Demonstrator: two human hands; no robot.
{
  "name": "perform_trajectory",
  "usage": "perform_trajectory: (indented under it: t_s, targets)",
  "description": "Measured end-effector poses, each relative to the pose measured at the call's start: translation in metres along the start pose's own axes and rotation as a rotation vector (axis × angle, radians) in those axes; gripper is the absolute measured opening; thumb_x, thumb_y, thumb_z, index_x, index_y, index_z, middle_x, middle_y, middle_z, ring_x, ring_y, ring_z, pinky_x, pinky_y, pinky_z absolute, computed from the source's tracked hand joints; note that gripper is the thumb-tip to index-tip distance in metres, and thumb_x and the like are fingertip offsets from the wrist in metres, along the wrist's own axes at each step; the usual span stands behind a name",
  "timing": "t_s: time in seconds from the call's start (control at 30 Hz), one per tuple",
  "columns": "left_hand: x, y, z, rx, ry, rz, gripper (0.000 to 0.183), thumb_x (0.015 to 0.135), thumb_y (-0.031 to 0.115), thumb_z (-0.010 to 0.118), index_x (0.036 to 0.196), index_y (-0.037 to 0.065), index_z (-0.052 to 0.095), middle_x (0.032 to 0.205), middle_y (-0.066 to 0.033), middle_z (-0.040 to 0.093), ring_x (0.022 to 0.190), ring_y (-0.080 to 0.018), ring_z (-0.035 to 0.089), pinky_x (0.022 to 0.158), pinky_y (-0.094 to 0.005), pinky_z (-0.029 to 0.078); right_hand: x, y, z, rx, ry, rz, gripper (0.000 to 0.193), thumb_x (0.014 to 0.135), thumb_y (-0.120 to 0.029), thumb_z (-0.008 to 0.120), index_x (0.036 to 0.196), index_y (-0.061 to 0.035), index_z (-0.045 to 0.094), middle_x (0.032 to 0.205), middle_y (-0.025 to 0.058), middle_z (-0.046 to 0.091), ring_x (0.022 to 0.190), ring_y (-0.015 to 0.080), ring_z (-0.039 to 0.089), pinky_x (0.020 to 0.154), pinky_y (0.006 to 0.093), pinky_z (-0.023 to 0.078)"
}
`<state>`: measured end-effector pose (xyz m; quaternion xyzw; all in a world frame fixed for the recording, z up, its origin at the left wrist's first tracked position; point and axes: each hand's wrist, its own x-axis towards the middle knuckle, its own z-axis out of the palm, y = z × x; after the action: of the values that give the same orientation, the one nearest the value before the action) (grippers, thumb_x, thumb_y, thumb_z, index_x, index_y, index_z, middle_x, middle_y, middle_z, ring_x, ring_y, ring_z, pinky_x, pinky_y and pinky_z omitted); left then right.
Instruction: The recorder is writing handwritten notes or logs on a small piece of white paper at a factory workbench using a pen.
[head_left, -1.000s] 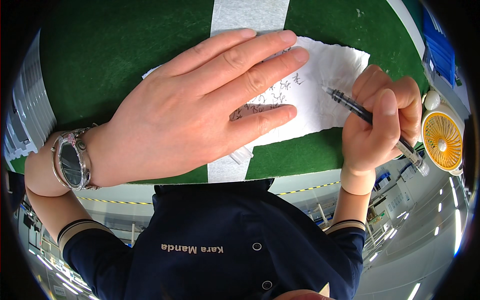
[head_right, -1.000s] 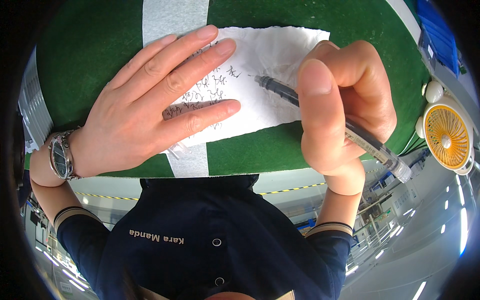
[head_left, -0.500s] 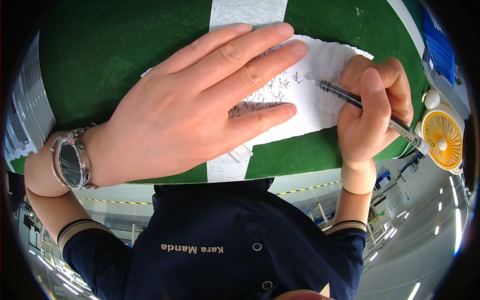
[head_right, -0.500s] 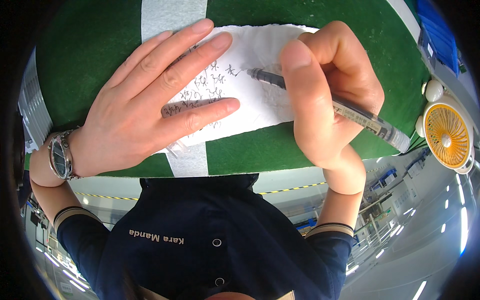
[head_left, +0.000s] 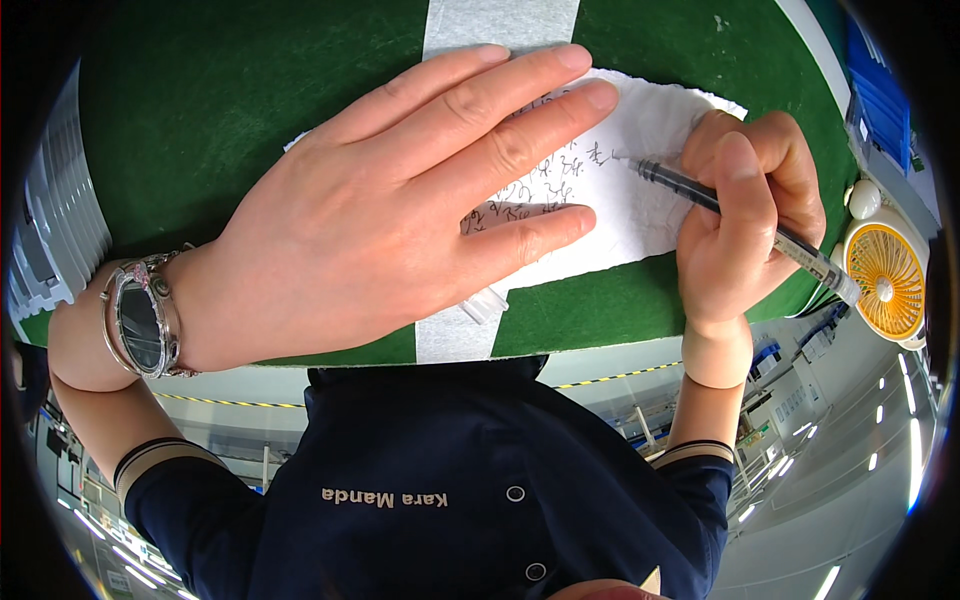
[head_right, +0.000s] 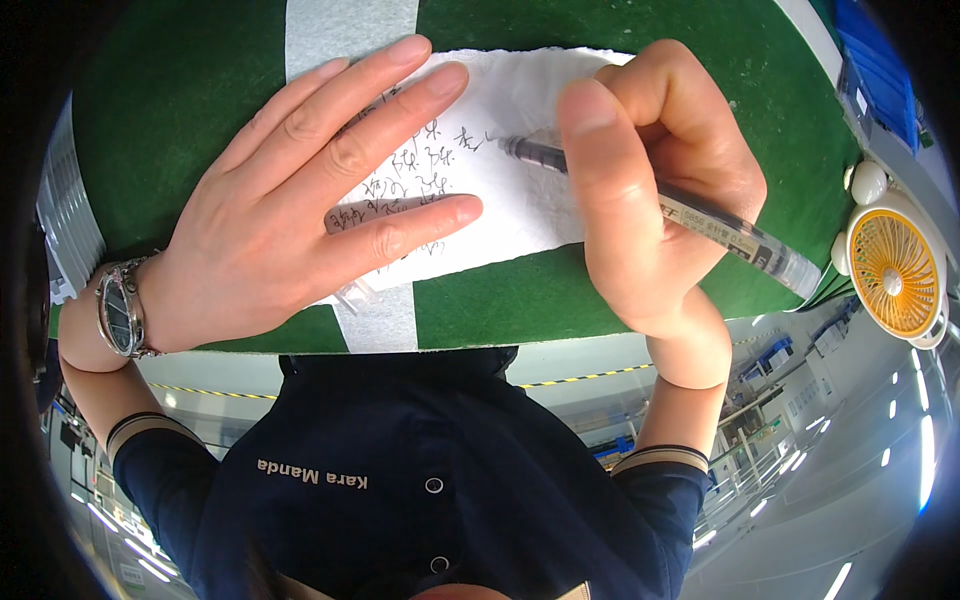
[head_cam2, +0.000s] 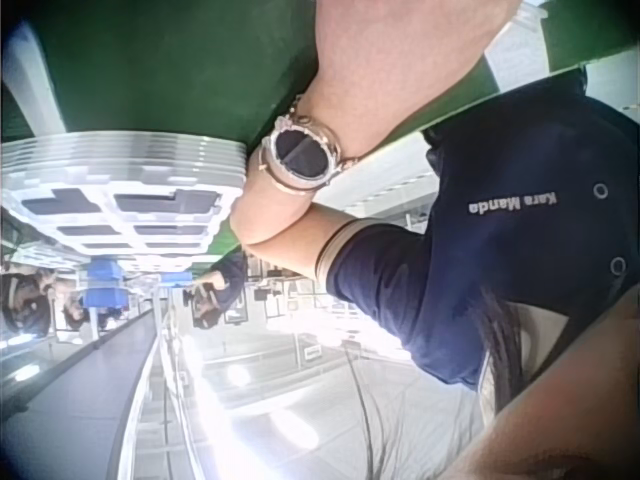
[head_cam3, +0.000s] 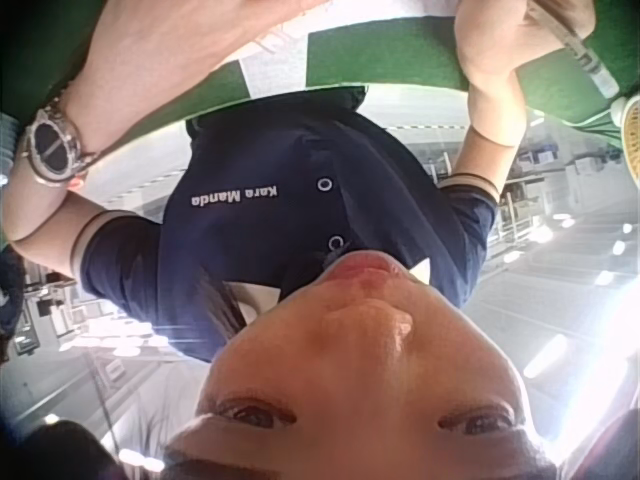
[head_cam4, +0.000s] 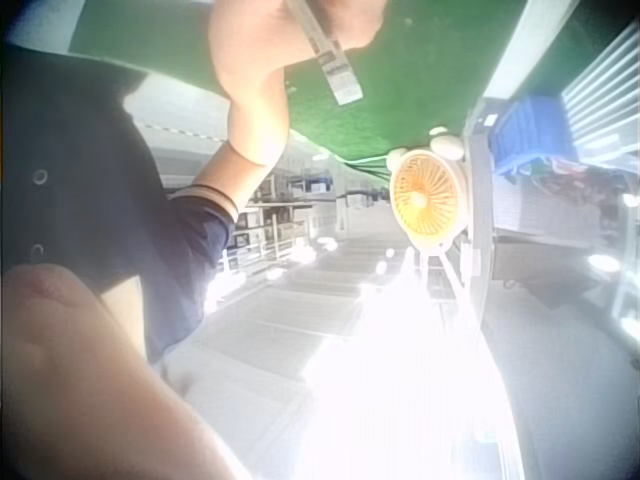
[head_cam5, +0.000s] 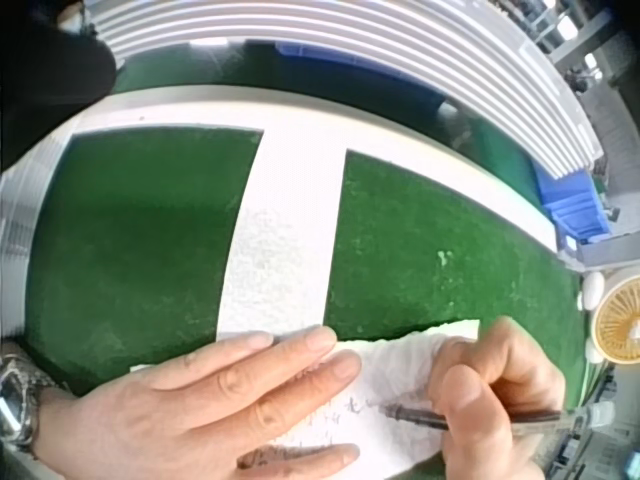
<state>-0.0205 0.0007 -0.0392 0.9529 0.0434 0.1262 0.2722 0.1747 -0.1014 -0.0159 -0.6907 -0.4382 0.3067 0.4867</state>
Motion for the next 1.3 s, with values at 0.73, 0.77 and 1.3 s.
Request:
perform_trajectory:
  t_s: [0.73,0.77,1.3]
  targets:
    - [0.0038,0.0016,0.005,0.003,0.006,0.008,0.039,0.076,0.019,0.065,0.115,0.023,0.067,0.136,-0.0138,0.05,0.127,-0.0327,0.046,0.095,-0.0425,0.046,-0.0012,0.0032,-0.0048,0.004,0.024,0.011,0.023,0.086,-0.006,0.049,0.064,-0.0043,0.041,0.057,0.0013,0.038,0.052,0.009,0.033,0.051,0.0261,0.025]
    - [0.004,0.0017,0.0051,0.002,0.005,0.008,0.039,0.076,0.019,0.065,0.114,0.023,0.067,0.136,-0.0138,0.05,0.127,-0.0328,0.046,0.095,-0.0425,0.046,-0.0011,0.0031,-0.0049,0.008,0.032,0.012,0.023,0.086,-0.006,0.049,0.064,-0.0043,0.041,0.056,0.0014,0.038,0.052,0.0091,0.033,0.051,0.0262,0.025]
    - [0.0061,0.004,0.0074,-0.008,0.012,-0.001,0.038,0.076,0.019,0.065,0.113,0.022,0.067,0.137,-0.014,0.049,0.127,-0.0325,0.045,0.095,-0.042,0.046,-0.0007,0.0046,-0.0084,-0.014,0.039,0.021,0.027,0.086,-0.006,0.048,0.062,-0.006,0.036,0.053,-0.0004,0.032,0.049,0.0079,0.027,0.049,0.0268,0.023]
